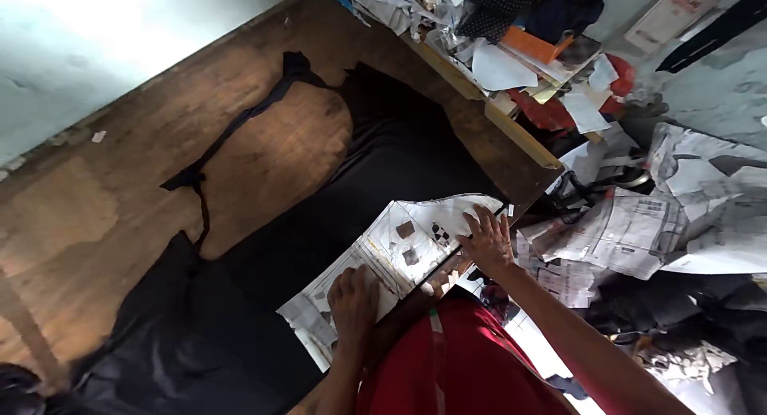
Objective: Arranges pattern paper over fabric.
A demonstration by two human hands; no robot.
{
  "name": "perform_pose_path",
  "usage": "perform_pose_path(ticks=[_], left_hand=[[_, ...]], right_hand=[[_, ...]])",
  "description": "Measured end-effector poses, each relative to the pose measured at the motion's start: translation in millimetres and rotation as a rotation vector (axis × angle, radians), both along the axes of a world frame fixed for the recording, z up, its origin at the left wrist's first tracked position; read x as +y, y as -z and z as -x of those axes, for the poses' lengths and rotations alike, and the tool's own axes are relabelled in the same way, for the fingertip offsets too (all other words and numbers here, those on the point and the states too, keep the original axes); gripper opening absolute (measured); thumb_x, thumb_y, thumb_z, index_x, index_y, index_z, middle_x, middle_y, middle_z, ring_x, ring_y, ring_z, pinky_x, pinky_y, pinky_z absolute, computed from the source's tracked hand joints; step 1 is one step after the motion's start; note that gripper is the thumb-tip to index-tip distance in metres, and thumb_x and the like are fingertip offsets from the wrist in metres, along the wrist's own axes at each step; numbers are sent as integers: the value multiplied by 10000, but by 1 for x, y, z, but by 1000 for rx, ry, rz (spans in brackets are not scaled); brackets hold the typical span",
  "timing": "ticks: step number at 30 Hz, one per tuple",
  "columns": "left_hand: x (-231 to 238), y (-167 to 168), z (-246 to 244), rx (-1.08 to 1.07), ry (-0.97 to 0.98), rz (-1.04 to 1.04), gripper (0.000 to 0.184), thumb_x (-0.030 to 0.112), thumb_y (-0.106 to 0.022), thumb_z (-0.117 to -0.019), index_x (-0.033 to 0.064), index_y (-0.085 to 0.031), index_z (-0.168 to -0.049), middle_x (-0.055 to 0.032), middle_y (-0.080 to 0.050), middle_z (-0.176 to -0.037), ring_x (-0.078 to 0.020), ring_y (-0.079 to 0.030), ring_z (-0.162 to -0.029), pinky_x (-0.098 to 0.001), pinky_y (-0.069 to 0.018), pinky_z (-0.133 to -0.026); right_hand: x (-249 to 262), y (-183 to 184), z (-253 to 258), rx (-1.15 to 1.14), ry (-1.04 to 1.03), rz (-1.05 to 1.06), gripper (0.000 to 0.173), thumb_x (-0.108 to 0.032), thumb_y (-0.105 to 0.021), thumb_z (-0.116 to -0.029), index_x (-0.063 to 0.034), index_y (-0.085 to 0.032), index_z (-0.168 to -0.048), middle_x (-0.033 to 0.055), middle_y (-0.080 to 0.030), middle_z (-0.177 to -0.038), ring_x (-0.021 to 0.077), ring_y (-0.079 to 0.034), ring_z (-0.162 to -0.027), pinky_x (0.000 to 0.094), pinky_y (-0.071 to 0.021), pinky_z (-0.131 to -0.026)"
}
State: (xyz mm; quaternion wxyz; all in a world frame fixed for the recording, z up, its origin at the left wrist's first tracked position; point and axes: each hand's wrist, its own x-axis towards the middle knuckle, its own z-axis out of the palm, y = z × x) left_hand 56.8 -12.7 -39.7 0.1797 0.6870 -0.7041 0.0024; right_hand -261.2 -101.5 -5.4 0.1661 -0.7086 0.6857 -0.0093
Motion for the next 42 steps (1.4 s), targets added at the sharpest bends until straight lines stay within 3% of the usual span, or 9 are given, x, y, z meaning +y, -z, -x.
perform_pose_path(ticks=[3, 7, 13, 15, 20, 26, 34, 38, 42], left_hand=[[0, -1, -4, 16, -21, 7, 524, 545, -542, -981, 83, -734, -1137, -209, -668, -1171, -427, -617, -1138, -557, -475, -965], [2, 2, -5, -10, -29, 3, 579, 586, -535, -958, 58, -726, -1100, -244, -637, -1301, -454, -571, -1263, -576, -437, -1045], [1, -6, -1, -16, -54, -41, 599, 557, -559, -942, 12, -703, -1145, -247, -663, -1233, -444, -637, -1145, -577, -481, -987], [2, -10, -6, -15, -61, -66, 548, 496, -564, -971, 31, -701, -1227, -239, -676, -1202, -433, -650, -1123, -574, -501, -966], [7, -10, -27, 14, -68, -46, 305, 318, -602, -994, 71, -752, -1090, -193, -705, -1101, -394, -669, -1069, -545, -526, -929], [18, 0, -29, -5, -153, -3, 305, 315, -589, -991, 72, -756, -1069, -193, -689, -1255, -394, -636, -1214, -535, -505, -1020], [29, 18, -8, 73, -247, 12, 553, 485, -494, -1018, 70, -639, -1353, -230, -543, -1476, -431, -478, -1402, -595, -304, -1194], [27, 12, -10, 44, -185, 83, 464, 365, -568, -986, 71, -643, -1337, -262, -536, -1469, -449, -488, -1388, -610, -314, -1180], [26, 5, -9, 8, -95, 145, 275, 207, -579, -979, 144, -715, -1209, -176, -638, -1358, -376, -572, -1304, -545, -406, -1119]], right_hand=[[-1, -3, 0, -1, 1, -42, 597, -485, -492, -1046, -138, -485, -1531, 194, -368, -1625, 394, -287, -1532, 668, -123, -1227], [-6, -10, 0, 9, -3, -120, 614, -499, -481, -1049, -162, -443, -1561, 170, -316, -1657, 371, -232, -1556, 662, -76, -1235], [-4, -5, 3, -41, -1, -73, 603, -483, -505, -1040, -145, -479, -1539, 179, -337, -1646, 382, -258, -1546, 684, -97, -1228], [-4, -1, 1, -43, -16, -34, 609, -491, -511, -1036, -132, -490, -1527, 196, -356, -1631, 407, -279, -1532, 700, -118, -1217], [-6, -2, 0, -29, -40, -32, 615, -469, -546, -1029, -107, -487, -1522, 219, -362, -1619, 434, -289, -1520, 722, -137, -1199], [-10, -11, 0, -37, -62, -82, 639, -458, -555, -1027, -60, -470, -1519, 264, -324, -1623, 488, -273, -1507, 723, -187, -1182], [-7, -13, -1, -56, -62, -64, 643, -432, -571, -1026, -39, -457, -1521, 287, -308, -1621, 522, -262, -1497, 733, -189, -1170], [-5, -19, -1, -43, -43, -90, 638, -417, -571, -1031, -43, -444, -1532, 285, -293, -1628, 512, -260, -1502, 722, -185, -1176], [-4, -23, -2, -26, -30, -121, 640, -430, -561, -1031, -57, -443, -1539, 273, -295, -1633, 494, -262, -1508, 716, -195, -1177]])
